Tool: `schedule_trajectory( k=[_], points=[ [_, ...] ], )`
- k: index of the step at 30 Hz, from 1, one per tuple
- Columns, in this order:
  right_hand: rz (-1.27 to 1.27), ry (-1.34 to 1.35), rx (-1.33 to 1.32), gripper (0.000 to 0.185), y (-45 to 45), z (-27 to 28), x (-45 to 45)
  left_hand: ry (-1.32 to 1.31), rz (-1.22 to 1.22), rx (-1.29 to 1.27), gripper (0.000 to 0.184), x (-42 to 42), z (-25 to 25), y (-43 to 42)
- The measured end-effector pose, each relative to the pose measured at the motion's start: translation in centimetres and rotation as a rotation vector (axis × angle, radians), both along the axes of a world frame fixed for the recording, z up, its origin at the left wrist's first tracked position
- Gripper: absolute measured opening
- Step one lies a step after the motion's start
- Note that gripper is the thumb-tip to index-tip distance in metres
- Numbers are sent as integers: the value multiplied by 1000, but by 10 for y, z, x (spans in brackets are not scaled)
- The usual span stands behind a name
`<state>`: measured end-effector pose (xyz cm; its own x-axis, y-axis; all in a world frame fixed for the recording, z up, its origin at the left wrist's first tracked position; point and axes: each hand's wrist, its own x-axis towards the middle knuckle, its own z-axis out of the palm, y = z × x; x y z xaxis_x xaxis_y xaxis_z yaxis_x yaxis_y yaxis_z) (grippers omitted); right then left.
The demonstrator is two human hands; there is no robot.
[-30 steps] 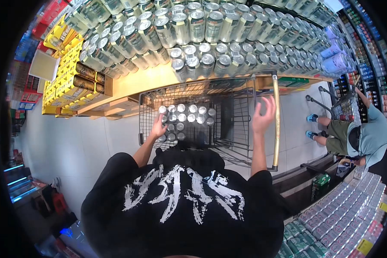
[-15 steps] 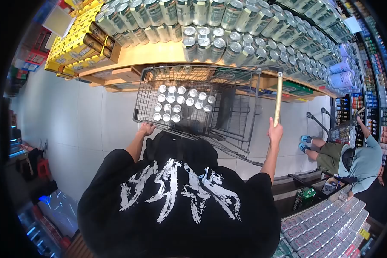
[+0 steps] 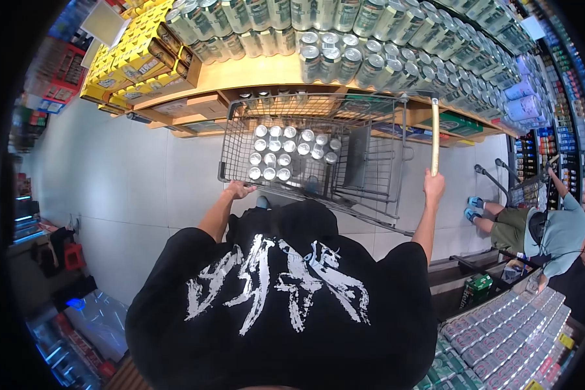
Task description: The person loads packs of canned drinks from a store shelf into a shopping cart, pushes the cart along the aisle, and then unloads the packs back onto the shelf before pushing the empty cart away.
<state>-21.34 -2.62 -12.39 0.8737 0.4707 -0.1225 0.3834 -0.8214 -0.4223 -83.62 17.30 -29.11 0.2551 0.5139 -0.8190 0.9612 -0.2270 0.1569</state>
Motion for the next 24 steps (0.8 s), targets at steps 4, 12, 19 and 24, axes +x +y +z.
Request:
schedule_trajectory(
  k=[4,12,19,24],
  points=[
    [-33,30,-26,38,-5,2,-16,-239,13,156,65,-35,-12,-7],
    [-28,-124,-73,39,-14,-2,-58,-216,-4,329,42,-70,26,-23],
    [-113,-73,-142,37,-16,15,-120,-131,-49,480,42,-109,11,-17],
    [-103,-93,-130,37,-7,15,-155,-174,-47,483,39,-143,13,-2]
  ],
)
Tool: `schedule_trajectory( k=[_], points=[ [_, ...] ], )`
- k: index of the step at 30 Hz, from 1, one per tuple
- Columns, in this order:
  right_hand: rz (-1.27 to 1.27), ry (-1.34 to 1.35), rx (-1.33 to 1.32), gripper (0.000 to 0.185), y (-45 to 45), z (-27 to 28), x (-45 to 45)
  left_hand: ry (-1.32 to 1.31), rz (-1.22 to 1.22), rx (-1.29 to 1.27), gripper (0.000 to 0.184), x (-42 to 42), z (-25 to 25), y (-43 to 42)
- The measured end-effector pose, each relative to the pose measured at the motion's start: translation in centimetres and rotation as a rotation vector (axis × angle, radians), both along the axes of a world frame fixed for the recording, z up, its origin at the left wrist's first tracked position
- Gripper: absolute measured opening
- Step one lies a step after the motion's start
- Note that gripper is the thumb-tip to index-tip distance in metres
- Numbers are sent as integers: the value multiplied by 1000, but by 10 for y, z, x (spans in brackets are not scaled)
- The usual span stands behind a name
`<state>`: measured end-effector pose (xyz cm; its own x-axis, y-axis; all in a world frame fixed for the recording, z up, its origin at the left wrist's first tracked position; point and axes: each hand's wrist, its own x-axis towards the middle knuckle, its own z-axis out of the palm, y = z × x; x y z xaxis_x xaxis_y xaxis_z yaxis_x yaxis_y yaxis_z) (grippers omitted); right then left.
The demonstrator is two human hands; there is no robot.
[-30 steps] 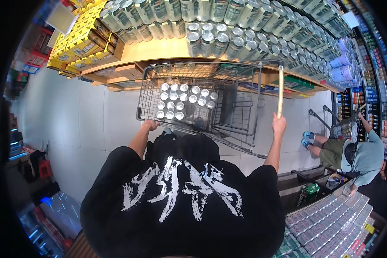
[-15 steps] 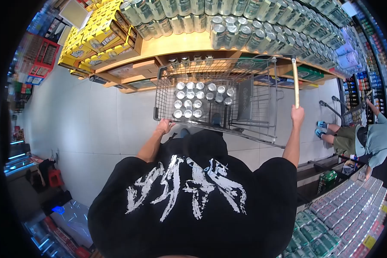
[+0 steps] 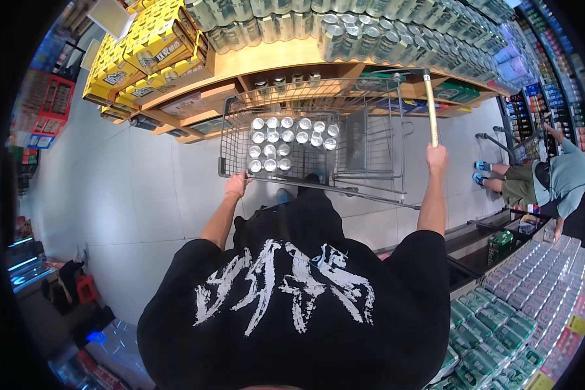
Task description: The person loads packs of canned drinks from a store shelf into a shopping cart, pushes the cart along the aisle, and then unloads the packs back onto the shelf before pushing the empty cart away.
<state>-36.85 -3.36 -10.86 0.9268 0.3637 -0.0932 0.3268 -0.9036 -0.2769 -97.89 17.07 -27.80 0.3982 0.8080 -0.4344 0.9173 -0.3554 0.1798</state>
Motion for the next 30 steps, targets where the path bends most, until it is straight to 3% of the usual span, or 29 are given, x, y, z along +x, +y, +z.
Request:
schedule_trajectory(
  k=[12,21,30],
  points=[
    [80,-14,47,38,48,2,-41,51,122,-51,39,-45,-3,23],
    [125,9,137,38,73,-7,-48,-67,239,-2,35,-63,-7,33],
    [153,0,148,37,77,-3,-50,-192,98,-2,32,-81,-21,55]
  ],
)
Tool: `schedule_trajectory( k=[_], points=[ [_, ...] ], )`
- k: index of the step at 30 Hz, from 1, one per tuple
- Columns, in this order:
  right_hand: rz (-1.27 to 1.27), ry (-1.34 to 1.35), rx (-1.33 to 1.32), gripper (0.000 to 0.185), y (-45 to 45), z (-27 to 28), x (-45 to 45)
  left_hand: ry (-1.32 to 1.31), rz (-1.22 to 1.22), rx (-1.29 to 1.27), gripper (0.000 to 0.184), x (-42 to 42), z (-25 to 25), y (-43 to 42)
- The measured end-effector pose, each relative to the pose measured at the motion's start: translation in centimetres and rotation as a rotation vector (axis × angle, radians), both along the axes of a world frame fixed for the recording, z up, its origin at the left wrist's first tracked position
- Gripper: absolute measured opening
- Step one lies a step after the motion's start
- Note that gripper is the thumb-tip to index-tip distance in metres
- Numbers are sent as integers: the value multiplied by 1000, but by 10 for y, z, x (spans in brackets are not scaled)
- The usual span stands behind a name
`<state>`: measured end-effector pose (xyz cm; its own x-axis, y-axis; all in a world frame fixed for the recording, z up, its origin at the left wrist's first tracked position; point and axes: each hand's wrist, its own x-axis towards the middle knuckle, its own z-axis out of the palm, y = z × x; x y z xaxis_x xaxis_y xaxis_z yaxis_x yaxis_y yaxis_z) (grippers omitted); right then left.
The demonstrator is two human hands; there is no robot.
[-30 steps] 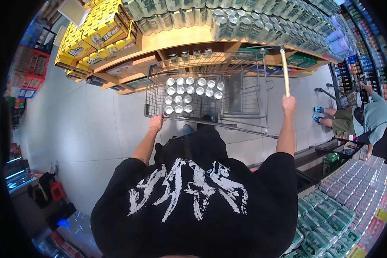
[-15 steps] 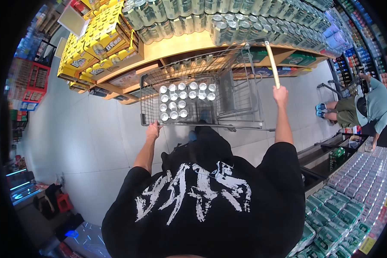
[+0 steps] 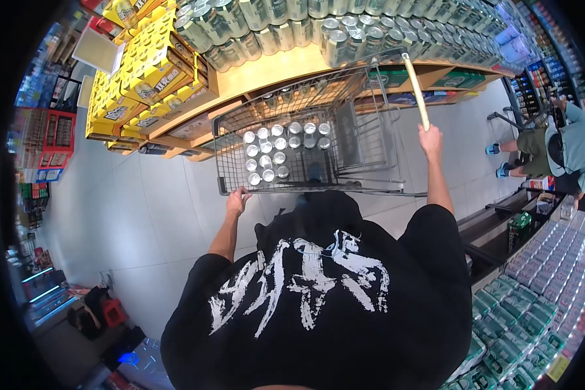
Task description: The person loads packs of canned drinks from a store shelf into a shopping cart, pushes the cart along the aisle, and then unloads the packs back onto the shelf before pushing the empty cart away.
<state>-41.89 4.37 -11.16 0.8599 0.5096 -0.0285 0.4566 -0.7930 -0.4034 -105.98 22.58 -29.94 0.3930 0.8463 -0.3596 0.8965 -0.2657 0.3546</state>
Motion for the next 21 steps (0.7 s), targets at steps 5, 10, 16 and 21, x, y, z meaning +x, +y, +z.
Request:
schedule_trajectory(
  k=[5,10,16,21],
  points=[
    [-47,-62,-27,40,6,7,-8,-146,20,-81,32,-1,2,11],
    [23,-168,257,40,8,4,-4,-140,56,-232,35,8,10,14],
    [14,-300,457,33,15,25,-25,75,-30,-34,34,69,50,9],
    [158,-316,640,14,52,23,-80,-217,32,-8,36,118,16,28]
  ],
)
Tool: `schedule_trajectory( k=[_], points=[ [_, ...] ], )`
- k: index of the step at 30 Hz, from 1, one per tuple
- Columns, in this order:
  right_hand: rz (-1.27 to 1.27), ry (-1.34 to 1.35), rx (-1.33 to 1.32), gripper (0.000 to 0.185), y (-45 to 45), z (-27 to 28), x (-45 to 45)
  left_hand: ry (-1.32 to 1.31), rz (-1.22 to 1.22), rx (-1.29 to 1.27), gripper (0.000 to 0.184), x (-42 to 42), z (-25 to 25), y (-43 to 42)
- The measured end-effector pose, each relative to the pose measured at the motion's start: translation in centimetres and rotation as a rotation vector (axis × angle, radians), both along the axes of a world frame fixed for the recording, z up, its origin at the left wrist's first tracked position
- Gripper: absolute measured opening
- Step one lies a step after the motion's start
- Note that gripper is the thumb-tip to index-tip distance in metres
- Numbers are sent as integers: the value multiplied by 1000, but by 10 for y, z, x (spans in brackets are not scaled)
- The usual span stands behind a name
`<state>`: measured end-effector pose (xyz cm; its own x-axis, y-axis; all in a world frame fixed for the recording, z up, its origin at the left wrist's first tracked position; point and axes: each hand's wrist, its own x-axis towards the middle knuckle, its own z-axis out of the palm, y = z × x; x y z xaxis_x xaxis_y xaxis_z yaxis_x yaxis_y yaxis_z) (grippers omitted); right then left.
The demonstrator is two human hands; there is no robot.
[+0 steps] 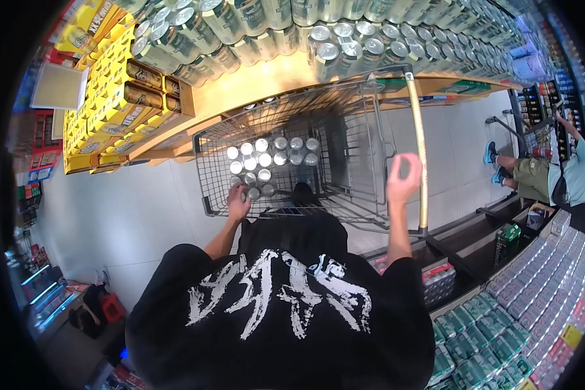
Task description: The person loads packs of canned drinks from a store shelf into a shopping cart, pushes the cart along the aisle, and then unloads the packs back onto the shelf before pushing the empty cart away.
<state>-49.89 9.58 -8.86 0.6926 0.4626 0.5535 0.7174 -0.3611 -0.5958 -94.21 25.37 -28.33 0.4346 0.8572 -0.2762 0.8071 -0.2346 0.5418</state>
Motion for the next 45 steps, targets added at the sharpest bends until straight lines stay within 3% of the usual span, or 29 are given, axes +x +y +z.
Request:
schedule_trajectory(
  k=[3,4,7,10,13,14,17,21,25,28,31,33,35,38,41,45],
  points=[
    [286,317,-129,14,29,-29,-50,-80,-83,-142,38,25,-68,25],
    [369,382,-201,14,42,-40,-63,-45,-161,-50,41,30,-93,28],
    [511,602,-434,25,59,-114,-86,-16,-159,-341,43,83,-78,57],
    [429,896,-622,48,68,-180,-97,-91,-188,-127,47,131,-67,75],
    [398,1061,-685,53,82,-230,-95,-185,-28,-257,45,157,-69,84],
    [358,1069,-803,53,83,-272,-92,-249,33,-296,40,160,-79,84],
    [252,1303,-849,56,102,-282,-73,-334,144,-447,42,159,-105,82],
    [193,1387,-690,53,113,-277,-73,-282,223,-472,58,165,-104,81],
    [207,1157,-687,48,111,-309,-74,-233,339,-615,63,183,-74,90],
    [259,1188,-671,47,113,-315,-75,-423,348,-721,70,184,-80,93],
    [235,1170,-657,49,111,-313,-80,-499,316,-650,77,182,-122,95],
    [153,1132,-646,52,115,-308,-83,-392,278,-534,78,183,-127,95],
    [217,1162,-613,55,110,-337,-81,-279,281,-449,78,181,-138,96],
    [183,1252,-614,62,118,-348,-78,-159,46,-398,83,163,-201,105],
    [174,1308,-530,67,123,-357,-78,-289,215,-471,84,157,-244,101],
    [99,1304,-532,63,125,-380,-80,-68,115,-444,85,177,-137,110]
  ],
)
